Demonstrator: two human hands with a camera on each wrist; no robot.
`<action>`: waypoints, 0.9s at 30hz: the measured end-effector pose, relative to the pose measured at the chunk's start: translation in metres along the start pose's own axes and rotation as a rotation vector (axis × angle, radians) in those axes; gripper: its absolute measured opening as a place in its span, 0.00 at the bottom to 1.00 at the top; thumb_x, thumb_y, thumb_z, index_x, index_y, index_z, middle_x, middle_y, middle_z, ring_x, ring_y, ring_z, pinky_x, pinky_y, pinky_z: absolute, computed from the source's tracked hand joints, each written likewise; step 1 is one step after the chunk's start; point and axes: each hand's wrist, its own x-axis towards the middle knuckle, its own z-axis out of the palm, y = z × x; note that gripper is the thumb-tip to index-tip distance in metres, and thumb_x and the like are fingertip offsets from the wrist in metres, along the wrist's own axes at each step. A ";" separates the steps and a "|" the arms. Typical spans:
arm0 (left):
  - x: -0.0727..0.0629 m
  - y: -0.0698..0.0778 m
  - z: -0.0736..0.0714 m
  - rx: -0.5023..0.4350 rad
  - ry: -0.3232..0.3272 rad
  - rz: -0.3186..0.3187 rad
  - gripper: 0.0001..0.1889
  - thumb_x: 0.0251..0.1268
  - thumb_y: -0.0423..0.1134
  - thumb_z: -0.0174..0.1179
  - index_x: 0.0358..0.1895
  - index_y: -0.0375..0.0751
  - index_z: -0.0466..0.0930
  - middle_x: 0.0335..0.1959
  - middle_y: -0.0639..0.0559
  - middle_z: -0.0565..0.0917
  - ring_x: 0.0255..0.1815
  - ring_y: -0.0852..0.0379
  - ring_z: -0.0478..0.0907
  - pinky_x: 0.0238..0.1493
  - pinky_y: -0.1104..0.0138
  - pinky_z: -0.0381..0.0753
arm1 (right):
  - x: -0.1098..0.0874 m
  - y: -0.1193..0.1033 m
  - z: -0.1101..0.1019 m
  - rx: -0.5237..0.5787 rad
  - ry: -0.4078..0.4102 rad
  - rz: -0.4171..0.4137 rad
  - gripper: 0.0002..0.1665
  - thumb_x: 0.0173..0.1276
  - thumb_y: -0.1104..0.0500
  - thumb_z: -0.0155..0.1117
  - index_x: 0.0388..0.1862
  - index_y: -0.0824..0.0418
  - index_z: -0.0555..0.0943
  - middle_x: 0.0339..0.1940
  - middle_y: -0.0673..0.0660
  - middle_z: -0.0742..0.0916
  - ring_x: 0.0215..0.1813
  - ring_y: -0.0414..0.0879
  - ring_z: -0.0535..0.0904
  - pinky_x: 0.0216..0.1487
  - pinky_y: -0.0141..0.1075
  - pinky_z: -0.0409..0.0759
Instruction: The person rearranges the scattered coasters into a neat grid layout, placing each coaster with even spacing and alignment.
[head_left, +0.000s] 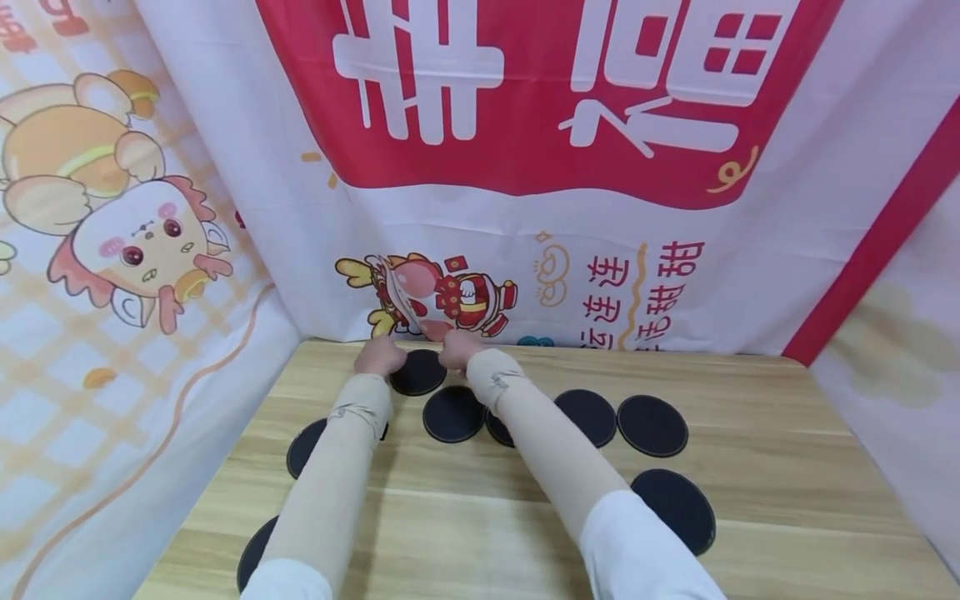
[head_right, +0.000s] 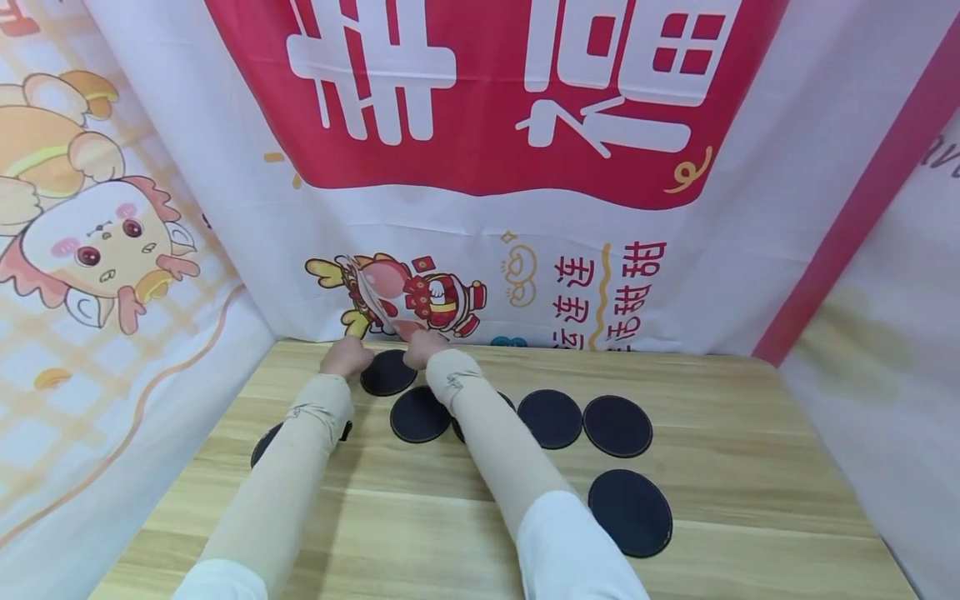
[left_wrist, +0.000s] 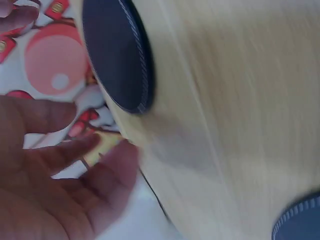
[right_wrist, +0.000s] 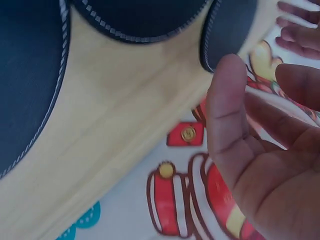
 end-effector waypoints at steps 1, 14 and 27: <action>0.000 -0.003 0.000 0.027 -0.033 -0.030 0.15 0.65 0.39 0.49 0.42 0.31 0.81 0.49 0.33 0.82 0.51 0.38 0.78 0.49 0.49 0.79 | 0.006 -0.002 0.004 -0.012 0.001 0.007 0.12 0.73 0.59 0.57 0.27 0.58 0.76 0.27 0.54 0.80 0.26 0.46 0.78 0.30 0.37 0.77; 0.013 -0.013 0.018 0.037 -0.162 -0.033 0.24 0.63 0.40 0.49 0.55 0.24 0.79 0.58 0.31 0.79 0.56 0.37 0.77 0.60 0.52 0.75 | 0.057 0.001 0.041 0.146 -0.107 0.211 0.14 0.71 0.56 0.63 0.51 0.61 0.83 0.42 0.58 0.83 0.41 0.55 0.78 0.43 0.45 0.78; 0.004 -0.009 0.008 -0.126 -0.018 -0.076 0.22 0.62 0.39 0.45 0.48 0.25 0.81 0.54 0.27 0.79 0.54 0.31 0.75 0.54 0.51 0.76 | 0.049 -0.002 0.030 0.284 -0.017 0.127 0.15 0.71 0.59 0.55 0.38 0.69 0.83 0.20 0.61 0.80 0.15 0.51 0.72 0.18 0.41 0.71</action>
